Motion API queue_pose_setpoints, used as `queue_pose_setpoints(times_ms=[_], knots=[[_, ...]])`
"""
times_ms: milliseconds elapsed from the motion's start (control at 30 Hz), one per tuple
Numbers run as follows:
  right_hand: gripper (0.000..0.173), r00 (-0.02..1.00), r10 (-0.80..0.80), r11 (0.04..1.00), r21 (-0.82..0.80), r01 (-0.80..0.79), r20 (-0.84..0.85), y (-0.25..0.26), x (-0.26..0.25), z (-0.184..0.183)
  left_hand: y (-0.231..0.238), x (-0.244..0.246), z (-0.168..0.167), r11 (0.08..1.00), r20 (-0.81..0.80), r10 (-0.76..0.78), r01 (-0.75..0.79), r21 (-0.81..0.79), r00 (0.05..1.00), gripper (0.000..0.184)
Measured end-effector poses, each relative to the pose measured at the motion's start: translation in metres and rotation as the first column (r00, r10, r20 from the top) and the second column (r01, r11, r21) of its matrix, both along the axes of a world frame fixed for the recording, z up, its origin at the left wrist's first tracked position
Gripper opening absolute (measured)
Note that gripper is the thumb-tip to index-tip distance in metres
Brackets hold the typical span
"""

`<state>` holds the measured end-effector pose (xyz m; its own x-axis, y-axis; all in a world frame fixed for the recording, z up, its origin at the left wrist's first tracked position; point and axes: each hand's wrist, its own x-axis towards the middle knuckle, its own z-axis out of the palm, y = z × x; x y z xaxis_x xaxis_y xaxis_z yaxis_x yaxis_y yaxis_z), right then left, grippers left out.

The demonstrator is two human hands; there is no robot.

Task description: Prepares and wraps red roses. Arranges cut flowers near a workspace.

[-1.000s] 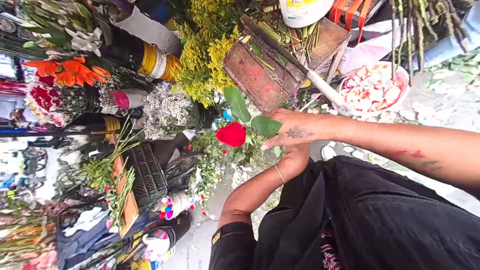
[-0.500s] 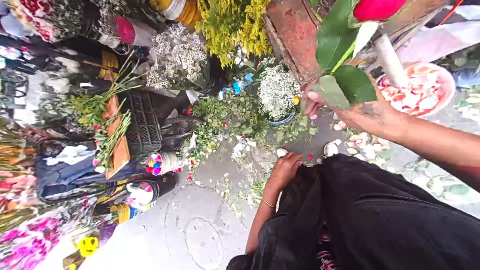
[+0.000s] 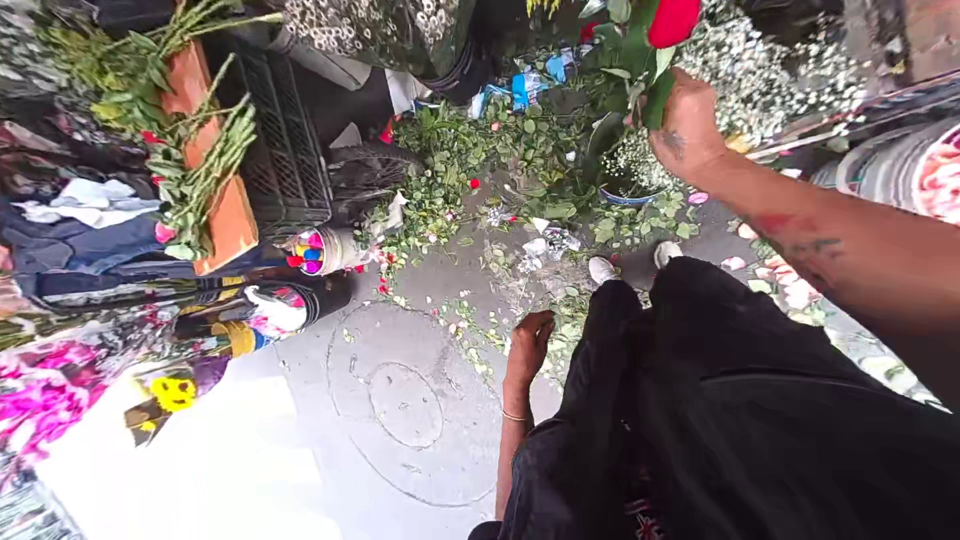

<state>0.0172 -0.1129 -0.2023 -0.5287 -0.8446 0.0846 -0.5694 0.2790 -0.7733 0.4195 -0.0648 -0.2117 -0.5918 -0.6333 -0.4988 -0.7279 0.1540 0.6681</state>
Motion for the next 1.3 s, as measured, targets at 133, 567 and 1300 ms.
queue_pose_setpoints(times_ms=[133,567,1300], knots=[[0.035,0.999,-0.050,0.989,0.142,0.048,0.013,-0.034,0.001,-0.072,-0.023,0.032,-0.020,0.966,0.037,0.256,-0.257,0.018,0.966,0.027],[0.033,0.910,-0.365,0.862,0.439,0.252,0.195,-0.148,-0.037,-0.304,0.053,0.052,-0.114,0.630,0.541,0.441,-0.676,0.382,0.716,0.029],[0.045,0.952,-0.017,0.801,0.575,-0.170,0.305,-0.110,0.001,-0.240,-0.115,-0.073,0.001,0.858,-0.226,0.410,-0.290,0.423,0.884,0.054]])
